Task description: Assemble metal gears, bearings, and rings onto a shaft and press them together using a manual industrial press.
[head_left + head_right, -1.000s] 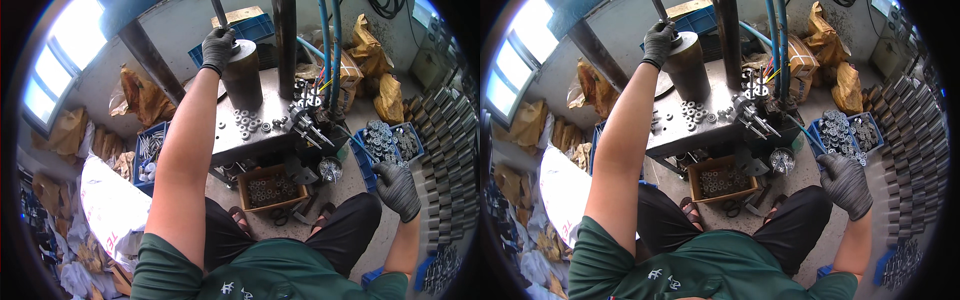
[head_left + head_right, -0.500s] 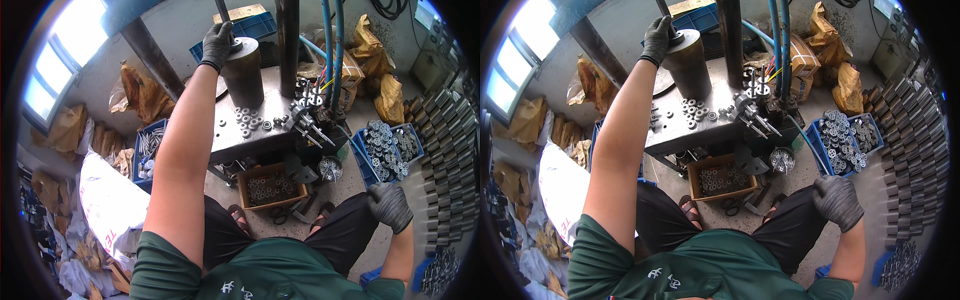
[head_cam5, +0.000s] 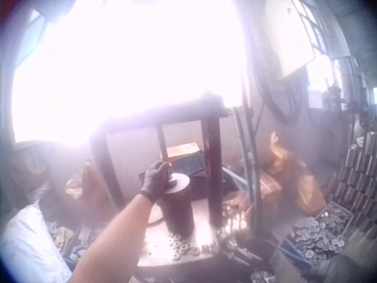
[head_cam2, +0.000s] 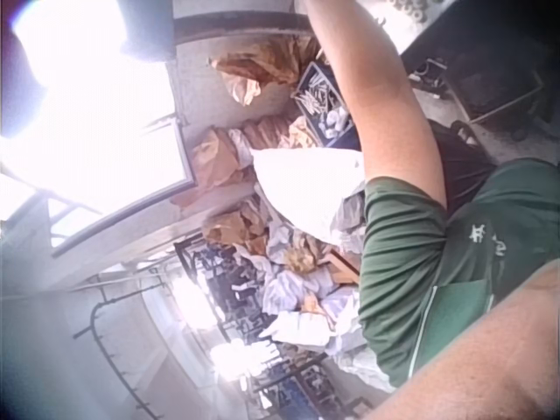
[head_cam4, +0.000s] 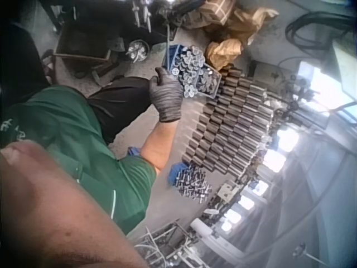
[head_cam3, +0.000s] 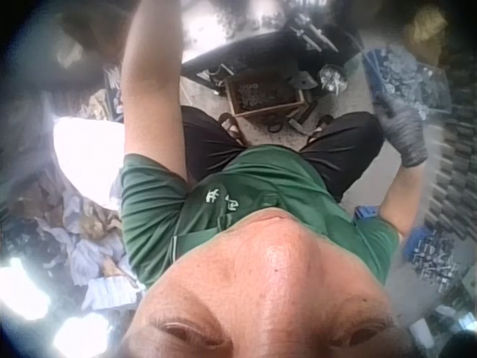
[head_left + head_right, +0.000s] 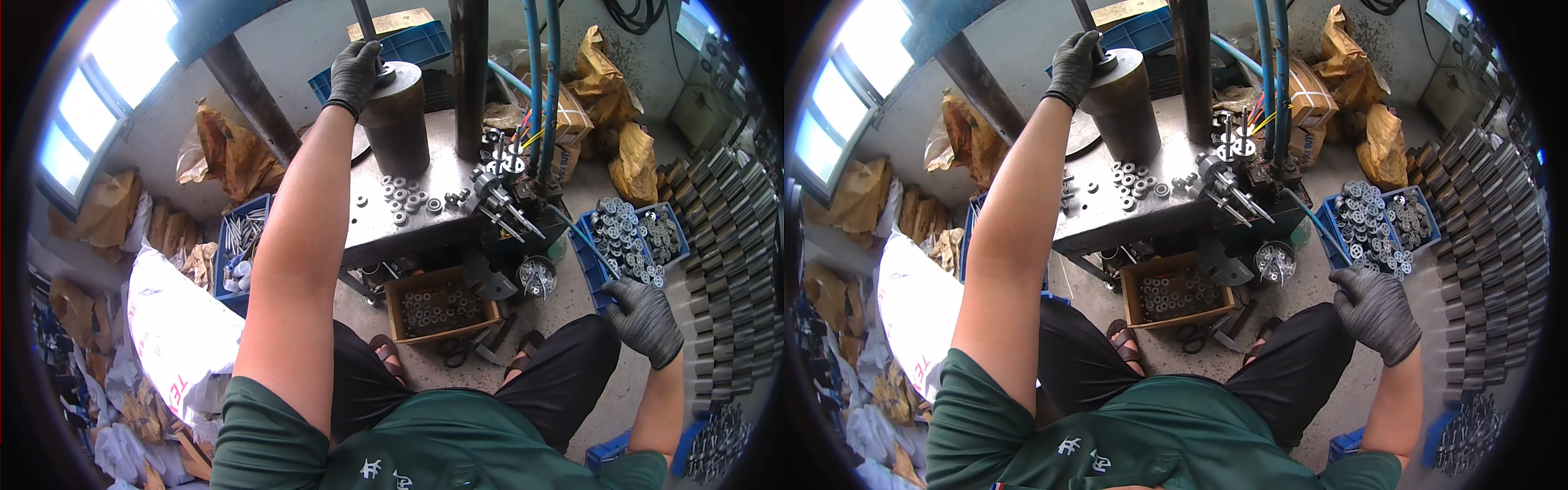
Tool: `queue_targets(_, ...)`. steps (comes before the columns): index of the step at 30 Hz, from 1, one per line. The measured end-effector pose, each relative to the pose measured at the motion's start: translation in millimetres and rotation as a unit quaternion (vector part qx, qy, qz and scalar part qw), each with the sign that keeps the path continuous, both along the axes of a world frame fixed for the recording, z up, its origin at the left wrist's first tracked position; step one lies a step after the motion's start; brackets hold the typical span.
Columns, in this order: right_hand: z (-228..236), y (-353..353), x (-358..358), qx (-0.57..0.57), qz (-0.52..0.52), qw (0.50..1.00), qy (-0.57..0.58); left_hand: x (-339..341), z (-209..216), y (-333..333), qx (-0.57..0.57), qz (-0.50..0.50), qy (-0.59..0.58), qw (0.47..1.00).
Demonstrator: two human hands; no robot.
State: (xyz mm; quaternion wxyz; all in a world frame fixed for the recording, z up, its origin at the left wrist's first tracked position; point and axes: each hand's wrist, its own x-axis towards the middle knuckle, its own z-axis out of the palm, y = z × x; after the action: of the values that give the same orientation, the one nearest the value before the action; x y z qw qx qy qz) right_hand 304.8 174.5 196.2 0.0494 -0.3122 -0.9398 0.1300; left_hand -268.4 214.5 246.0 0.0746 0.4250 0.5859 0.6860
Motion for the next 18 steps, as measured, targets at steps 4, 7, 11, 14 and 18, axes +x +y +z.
queue_targets(4,6,2,-7,0.020,-0.011,0.995,0.097,-4,-1,-1,0.000,0.007,-0.015,1.000)
queue_targets(7,7,2,-5,0.015,-0.019,0.995,0.097,-4,0,-2,-0.002,0.000,0.000,1.000)
queue_targets(11,6,8,0,-0.010,0.006,1.000,-0.006,0,1,-2,0.004,-0.017,-0.025,1.000)
queue_targets(14,15,15,-9,0.006,-0.010,0.998,0.063,-10,0,-3,-0.023,0.035,0.050,0.998)
queue_targets(18,41,49,-45,0.127,-0.045,0.962,0.236,3,-1,-2,0.018,-0.014,0.003,1.000)
